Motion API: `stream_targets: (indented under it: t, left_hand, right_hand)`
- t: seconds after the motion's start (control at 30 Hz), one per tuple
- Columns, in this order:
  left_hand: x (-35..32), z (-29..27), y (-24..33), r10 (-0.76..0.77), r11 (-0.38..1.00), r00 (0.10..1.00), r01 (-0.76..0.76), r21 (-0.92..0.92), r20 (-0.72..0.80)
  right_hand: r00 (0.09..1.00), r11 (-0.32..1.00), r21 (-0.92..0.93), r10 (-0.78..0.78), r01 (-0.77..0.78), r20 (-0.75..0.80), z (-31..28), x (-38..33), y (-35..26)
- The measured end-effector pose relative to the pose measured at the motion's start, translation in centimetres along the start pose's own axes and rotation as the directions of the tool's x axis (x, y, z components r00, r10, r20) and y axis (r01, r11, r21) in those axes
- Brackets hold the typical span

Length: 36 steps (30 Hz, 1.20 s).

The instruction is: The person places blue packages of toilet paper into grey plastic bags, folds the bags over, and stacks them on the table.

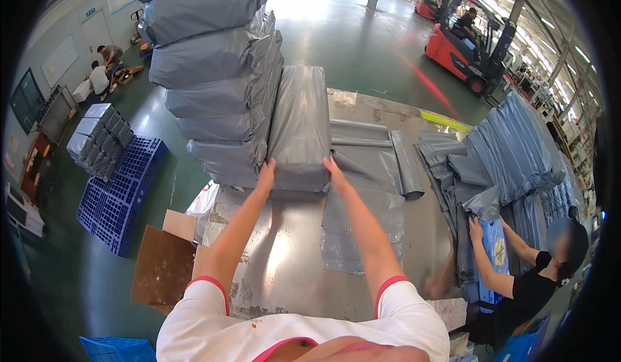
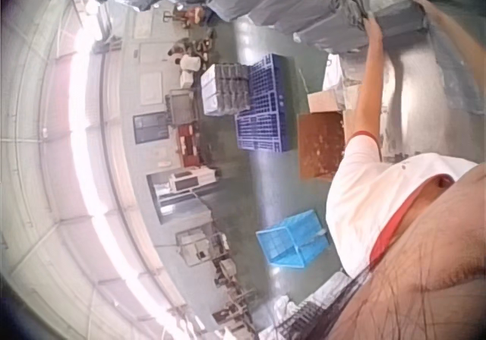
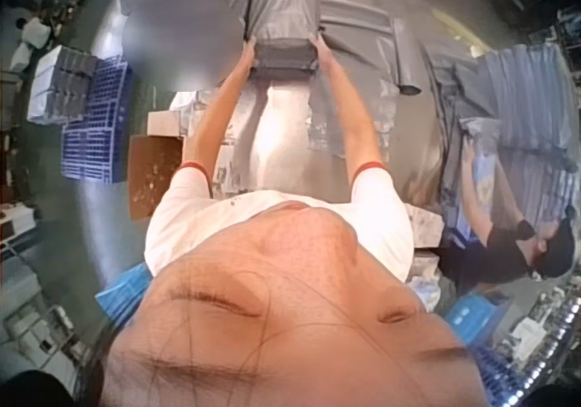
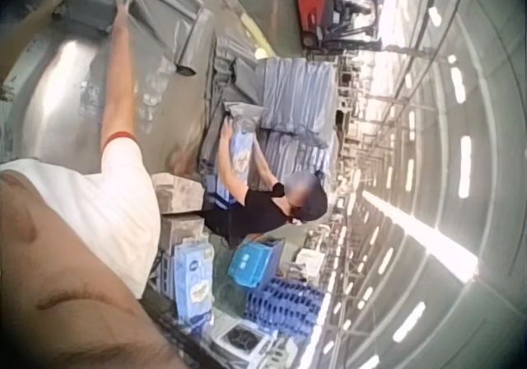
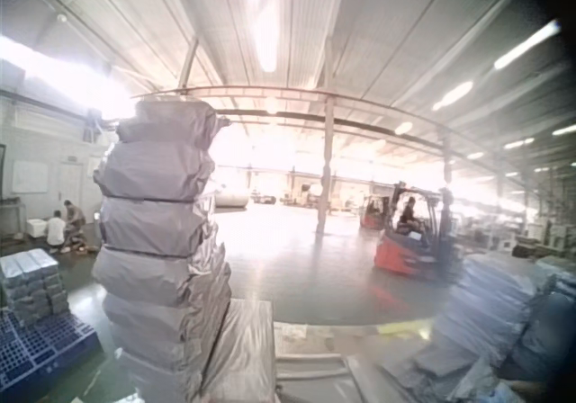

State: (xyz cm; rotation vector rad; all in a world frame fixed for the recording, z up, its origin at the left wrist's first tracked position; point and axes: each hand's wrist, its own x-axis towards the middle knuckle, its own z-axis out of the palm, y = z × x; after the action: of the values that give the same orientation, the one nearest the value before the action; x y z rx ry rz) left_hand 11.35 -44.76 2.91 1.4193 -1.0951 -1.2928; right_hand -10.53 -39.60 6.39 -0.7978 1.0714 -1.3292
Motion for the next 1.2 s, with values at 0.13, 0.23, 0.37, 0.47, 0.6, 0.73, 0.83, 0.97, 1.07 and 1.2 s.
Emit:
stream_targets:
  t: [0.13,0.23,0.37,0.47,0.6,0.73,0.83,0.97,1.07,1.2]
  left_hand:
    - [-7.8,-0.7,-6.4,0.23,0.967,0.958,-0.244,0.067,0.172]
    - [-16.4,-2.5,-13.0,-0.161,0.987,0.909,0.142,0.078,0.384]
    - [-28.2,-7.1,-18.5,-0.433,0.889,0.715,0.441,0.126,0.548]
    - [-33.5,-9.1,-19.2,-0.615,0.76,0.534,0.597,0.257,0.58]
    - [-36.6,-9.5,-18.2,-0.657,0.725,0.473,0.61,0.32,0.586]
    - [-34.7,-7.8,-17.4,-0.567,0.821,0.562,0.333,0.463,0.602]
    - [-35.5,-6.3,-14.2,-0.478,0.873,0.61,0.252,0.417,0.632]
    - [-38.0,-4.9,-11.8,-0.48,0.872,0.564,0.222,0.437,0.672]
    - [-40.1,-5.6,-12.7,-0.484,0.847,0.557,0.104,0.522,0.674]
    - [-42.2,-6.6,-14.0,-0.433,0.865,0.527,0.015,0.501,0.732]
  right_hand:
    - [0.972,0.972,-0.129,-0.209,0.194,-0.109,-1.7,-4.2,6.7]
    - [0.97,0.976,-0.216,-0.087,0.037,-0.227,-4.5,-13.0,13.0]
    - [0.942,0.852,-0.503,-0.034,-0.147,-0.333,-9.1,-28.9,18.1]
    - [0.88,0.483,-0.867,-0.35,-0.124,-0.321,-14.6,-40.8,17.4]
    - [0.789,-0.107,-0.886,-0.513,-0.451,-0.339,-19.7,-53.2,7.9]
    - [0.52,-0.35,-0.389,-0.497,-0.853,-0.695,-26.3,-64.2,3.9]
    - [0.402,-0.575,-0.11,-0.412,-0.811,-0.817,-35.2,-70.9,5.5]
    - [0.363,-0.459,-0.243,-0.193,-0.854,-0.911,-38.7,-71.7,4.8]
    - [0.239,-0.738,-0.183,0.03,-0.65,-0.97,-35.3,-66.8,4.6]
    - [0.232,-0.815,-0.338,0.255,-0.471,-0.939,-34.4,-65.5,3.3]
